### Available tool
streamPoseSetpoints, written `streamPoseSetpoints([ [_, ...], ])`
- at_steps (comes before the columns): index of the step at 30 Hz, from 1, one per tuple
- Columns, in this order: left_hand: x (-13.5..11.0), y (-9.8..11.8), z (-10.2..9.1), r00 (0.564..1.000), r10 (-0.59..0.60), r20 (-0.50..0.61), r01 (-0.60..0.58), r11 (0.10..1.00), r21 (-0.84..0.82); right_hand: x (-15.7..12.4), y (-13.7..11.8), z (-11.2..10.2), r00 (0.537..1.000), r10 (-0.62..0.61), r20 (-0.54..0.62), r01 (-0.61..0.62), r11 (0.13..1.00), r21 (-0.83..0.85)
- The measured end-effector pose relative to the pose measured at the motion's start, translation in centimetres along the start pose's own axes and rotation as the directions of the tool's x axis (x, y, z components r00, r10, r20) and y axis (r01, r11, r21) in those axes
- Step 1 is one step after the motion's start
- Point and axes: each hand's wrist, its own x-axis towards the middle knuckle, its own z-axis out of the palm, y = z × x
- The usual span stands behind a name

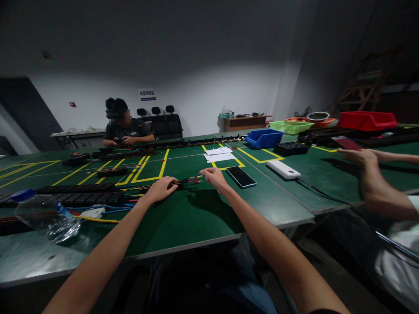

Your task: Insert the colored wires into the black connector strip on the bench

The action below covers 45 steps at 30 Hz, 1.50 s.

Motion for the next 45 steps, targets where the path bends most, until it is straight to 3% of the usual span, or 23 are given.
streamPoseSetpoints([
  [5,0.0,-0.1,0.0,1.000,0.008,-0.006,-0.008,1.000,-0.003,-0.1,-0.2,0.0,0.999,0.021,-0.036,-0.022,0.999,-0.031],
  [13,0.0,-0.2,0.1,1.000,0.001,0.012,-0.001,1.000,-0.006,0.3,0.4,0.0,0.999,-0.014,-0.045,0.002,0.963,-0.270],
  [20,0.0,-0.1,0.0,1.000,0.000,0.015,0.000,1.000,-0.004,0.7,1.6,0.0,0.999,-0.037,0.034,0.050,0.787,-0.615],
  [24,0.0,-0.1,0.0,1.000,0.007,0.005,-0.007,1.000,0.009,0.5,1.6,0.2,0.997,0.019,0.077,0.039,0.725,-0.688],
  [31,0.1,-0.3,0.2,1.000,0.015,-0.002,-0.015,1.000,0.021,0.8,1.6,-0.1,0.999,-0.027,-0.035,-0.001,0.783,-0.622],
  [37,0.1,-0.3,0.2,1.000,0.019,-0.003,-0.019,1.000,0.008,0.9,1.3,-0.1,0.991,-0.041,-0.129,-0.009,0.929,-0.369],
  [41,0.0,-0.2,0.2,1.000,0.020,-0.006,-0.020,1.000,0.007,0.4,0.8,0.1,0.995,-0.054,-0.086,0.042,0.990,-0.138],
  [45,0.0,-0.1,0.1,1.000,0.020,-0.011,-0.020,1.000,0.007,0.4,0.7,0.1,0.992,-0.110,-0.057,0.100,0.983,-0.151],
])
